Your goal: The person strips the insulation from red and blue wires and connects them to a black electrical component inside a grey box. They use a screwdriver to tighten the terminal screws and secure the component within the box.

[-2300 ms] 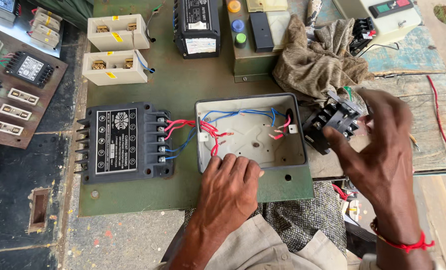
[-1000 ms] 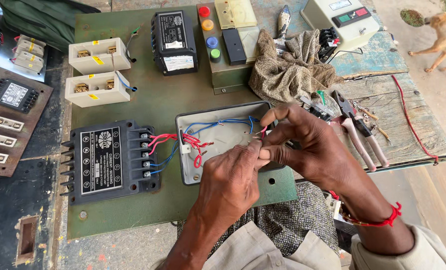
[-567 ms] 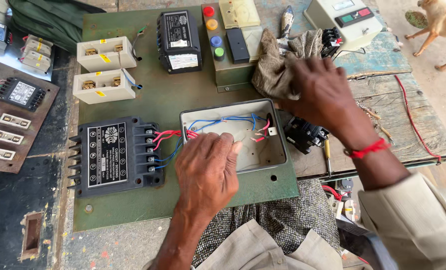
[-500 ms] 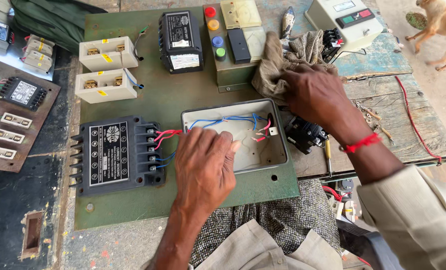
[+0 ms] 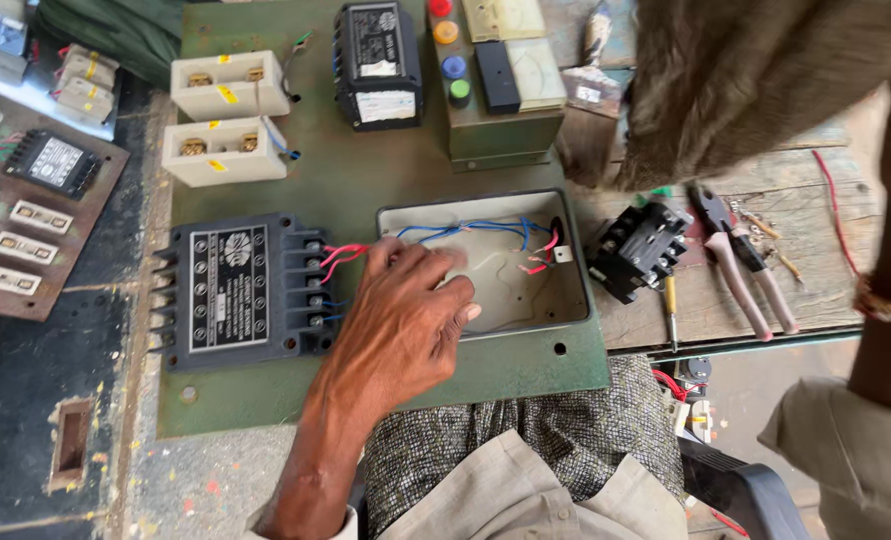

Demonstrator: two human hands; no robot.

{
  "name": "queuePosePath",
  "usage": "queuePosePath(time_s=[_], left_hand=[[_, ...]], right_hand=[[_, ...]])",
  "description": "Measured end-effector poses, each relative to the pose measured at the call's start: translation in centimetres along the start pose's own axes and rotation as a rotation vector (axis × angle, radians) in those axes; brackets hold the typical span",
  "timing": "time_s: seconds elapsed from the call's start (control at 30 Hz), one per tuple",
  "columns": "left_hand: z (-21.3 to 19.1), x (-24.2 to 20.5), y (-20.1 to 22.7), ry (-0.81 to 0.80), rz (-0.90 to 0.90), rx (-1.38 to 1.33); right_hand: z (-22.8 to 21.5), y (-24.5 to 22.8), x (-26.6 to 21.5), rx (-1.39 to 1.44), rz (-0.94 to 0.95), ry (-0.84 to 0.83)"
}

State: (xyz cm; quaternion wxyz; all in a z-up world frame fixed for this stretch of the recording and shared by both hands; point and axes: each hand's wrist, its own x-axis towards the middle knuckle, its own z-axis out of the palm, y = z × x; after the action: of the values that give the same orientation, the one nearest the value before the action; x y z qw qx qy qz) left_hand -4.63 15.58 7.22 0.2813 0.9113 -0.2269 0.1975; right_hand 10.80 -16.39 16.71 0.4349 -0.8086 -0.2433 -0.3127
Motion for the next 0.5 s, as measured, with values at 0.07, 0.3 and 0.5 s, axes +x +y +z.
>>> queuePosePath(time_s=[0.07, 0.3, 0.5], left_hand=[[-0.2, -0.5, -0.4, -0.081, -0.064, -0.019], [0.0, -2.6, -2.8, 0.202, -0.075, -0.419], [1.7, -3.2, -3.7, 0.350, -0.088, -0.601]], right_hand=[[0.8, -3.3, -1.7, 0.103, -0.045, -0.037], [6.7, -7.6, -5.1, -0.105, -0.032, -0.381], [12.3, -8.1, -7.8, -0.019, -0.499, -0.904]])
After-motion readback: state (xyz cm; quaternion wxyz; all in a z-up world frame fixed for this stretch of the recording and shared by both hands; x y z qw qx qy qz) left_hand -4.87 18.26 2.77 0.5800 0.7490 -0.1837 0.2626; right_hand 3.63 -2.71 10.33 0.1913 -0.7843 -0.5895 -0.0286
